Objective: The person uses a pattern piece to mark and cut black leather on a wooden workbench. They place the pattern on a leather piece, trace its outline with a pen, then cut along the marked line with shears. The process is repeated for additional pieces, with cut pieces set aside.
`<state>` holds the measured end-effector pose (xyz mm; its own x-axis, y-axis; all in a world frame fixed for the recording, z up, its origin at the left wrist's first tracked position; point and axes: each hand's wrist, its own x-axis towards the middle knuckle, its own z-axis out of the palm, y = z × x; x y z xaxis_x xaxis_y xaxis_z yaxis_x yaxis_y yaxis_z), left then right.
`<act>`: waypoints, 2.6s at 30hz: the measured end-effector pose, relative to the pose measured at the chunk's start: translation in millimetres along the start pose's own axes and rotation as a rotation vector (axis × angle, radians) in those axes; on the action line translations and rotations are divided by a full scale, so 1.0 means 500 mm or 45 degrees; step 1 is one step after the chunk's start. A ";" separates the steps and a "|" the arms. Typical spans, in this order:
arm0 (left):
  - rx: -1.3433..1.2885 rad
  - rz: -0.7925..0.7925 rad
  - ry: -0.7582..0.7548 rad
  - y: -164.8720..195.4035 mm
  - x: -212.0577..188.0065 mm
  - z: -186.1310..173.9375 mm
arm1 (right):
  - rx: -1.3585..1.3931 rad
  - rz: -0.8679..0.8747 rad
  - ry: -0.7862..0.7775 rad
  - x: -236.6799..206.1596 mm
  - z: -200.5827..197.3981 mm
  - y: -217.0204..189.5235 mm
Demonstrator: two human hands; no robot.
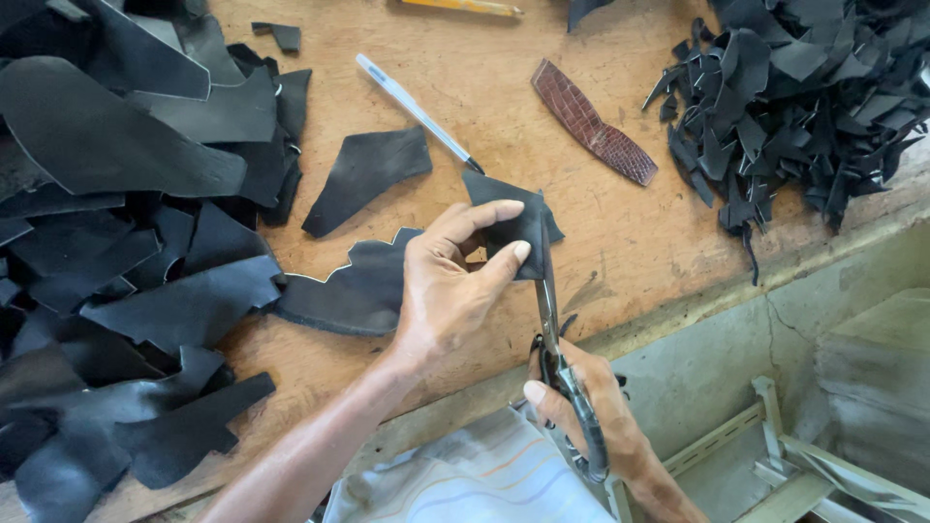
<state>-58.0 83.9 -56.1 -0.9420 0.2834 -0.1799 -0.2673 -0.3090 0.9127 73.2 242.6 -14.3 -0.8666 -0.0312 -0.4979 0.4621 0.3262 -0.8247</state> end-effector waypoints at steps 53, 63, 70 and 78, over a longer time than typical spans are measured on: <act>-0.239 -0.060 -0.121 -0.023 -0.005 0.008 | 0.115 0.087 0.108 0.007 -0.002 0.028; -0.229 -0.068 -0.114 -0.022 0.001 0.007 | 0.078 0.162 0.139 0.008 -0.003 0.033; -0.156 -0.090 -0.129 -0.015 0.003 0.005 | 0.163 0.166 0.091 0.013 -0.012 0.043; -0.173 -0.105 -0.144 -0.021 0.001 0.011 | 0.064 0.114 0.126 0.009 -0.021 0.040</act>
<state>-54.6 92.2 -63.8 -0.8889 0.4108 -0.2027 -0.3749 -0.3980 0.8373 76.4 258.8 -30.2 -0.8346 0.0900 -0.5434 0.5452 0.2757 -0.7917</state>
